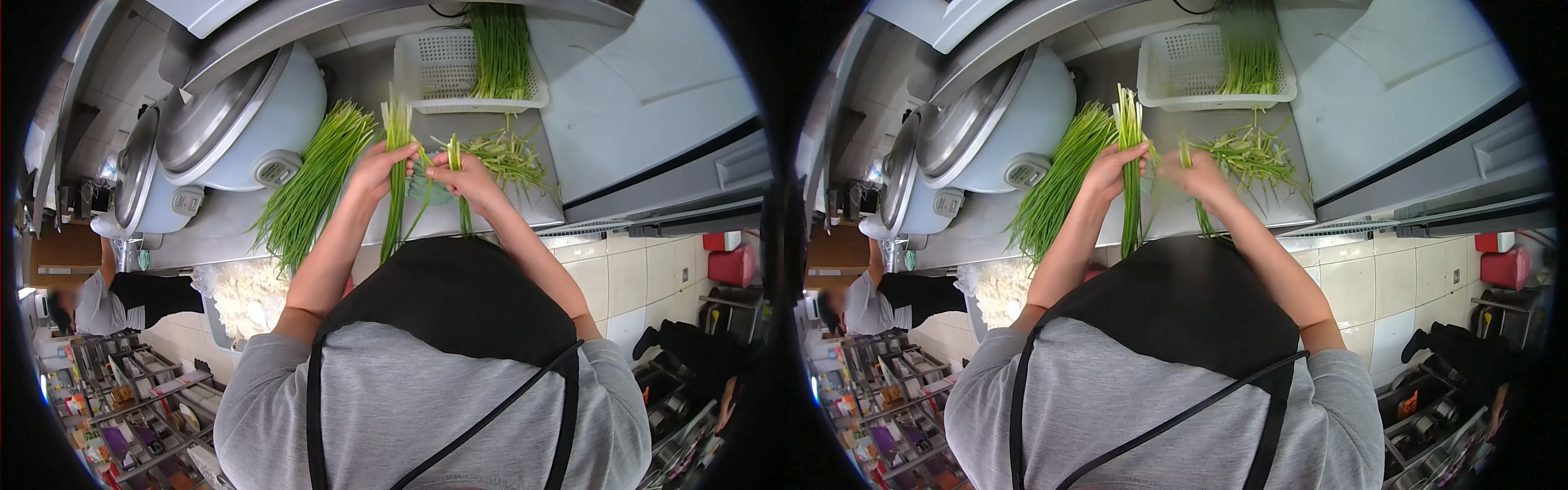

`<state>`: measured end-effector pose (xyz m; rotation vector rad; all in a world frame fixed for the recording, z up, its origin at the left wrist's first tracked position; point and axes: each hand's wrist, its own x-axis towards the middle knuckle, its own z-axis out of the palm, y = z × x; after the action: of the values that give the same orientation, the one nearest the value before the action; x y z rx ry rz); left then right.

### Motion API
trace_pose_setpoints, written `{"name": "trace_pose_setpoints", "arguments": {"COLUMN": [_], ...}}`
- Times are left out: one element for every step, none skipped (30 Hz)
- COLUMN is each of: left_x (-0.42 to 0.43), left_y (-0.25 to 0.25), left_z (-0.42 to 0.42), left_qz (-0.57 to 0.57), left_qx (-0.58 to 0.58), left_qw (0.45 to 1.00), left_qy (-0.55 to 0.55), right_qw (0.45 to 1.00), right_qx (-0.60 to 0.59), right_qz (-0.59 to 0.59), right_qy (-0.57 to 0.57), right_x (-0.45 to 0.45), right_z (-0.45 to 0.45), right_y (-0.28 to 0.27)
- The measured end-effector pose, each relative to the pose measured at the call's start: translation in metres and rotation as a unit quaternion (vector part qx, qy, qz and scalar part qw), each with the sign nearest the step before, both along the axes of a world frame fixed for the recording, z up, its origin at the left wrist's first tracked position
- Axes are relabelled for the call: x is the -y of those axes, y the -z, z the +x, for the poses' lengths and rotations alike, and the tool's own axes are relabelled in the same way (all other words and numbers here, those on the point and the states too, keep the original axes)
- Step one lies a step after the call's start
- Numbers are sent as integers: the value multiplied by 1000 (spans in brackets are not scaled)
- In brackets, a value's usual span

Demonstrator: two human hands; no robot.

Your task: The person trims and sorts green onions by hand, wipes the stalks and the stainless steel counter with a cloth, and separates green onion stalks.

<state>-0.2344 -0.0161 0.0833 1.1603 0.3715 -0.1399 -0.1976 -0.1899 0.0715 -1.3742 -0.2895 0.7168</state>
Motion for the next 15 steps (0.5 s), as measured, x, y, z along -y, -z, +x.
{"name": "trace_pose_setpoints", "arguments": {"left_x": [3,4,5,6,5,4,3,3,3,3,3,2,1,0,-1], "left_y": [-2,-3,-3,-4,-3,-3,-2,-3,-4,-4,-4,-4,-4,-4,-3], "left_z": [1,2,3,4,5,6,6,6,5,5,4,4,4,4,4], "left_qz": [-5,-5,0,6,6,12,19,19,23,27,27,18,8,8,13], "left_qx": [2,2,1,1,1,2,3,3,5,7,7,7,7,7,9], "left_qw": [1000,1000,1000,1000,1000,1000,999,999,999,999,999,999,998,998,998], "left_qy": [-11,-11,-17,-24,-23,-28,-34,-33,-36,-39,-38,-48,-59,-59,-58], "right_qw": [1000,1000,1000,1000,999,999,998,997,997,996,996,996,996,996,996], "right_qx": [10,21,21,16,11,11,26,41,41,49,57,57,52,48,48], "right_qz": [-8,-16,-16,-15,-13,-13,-27,-41,-41,-33,-25,-25,-33,-41,-41], "right_qy": [-4,-7,-6,18,41,42,49,56,57,59,62,63,62,61,61], "right_x": [-1,-1,-2,-2,-3,-2,-1,-1,-1,-2,-2,-1,-1,-1,0], "right_z": [-1,-3,-4,-5,-5,-4,-3,-2,-1,1,2,2,3,4,5], "right_y": [-1,-2,-2,-2,-1,-1,0,0,3,7,9,10,10,10,11]}}
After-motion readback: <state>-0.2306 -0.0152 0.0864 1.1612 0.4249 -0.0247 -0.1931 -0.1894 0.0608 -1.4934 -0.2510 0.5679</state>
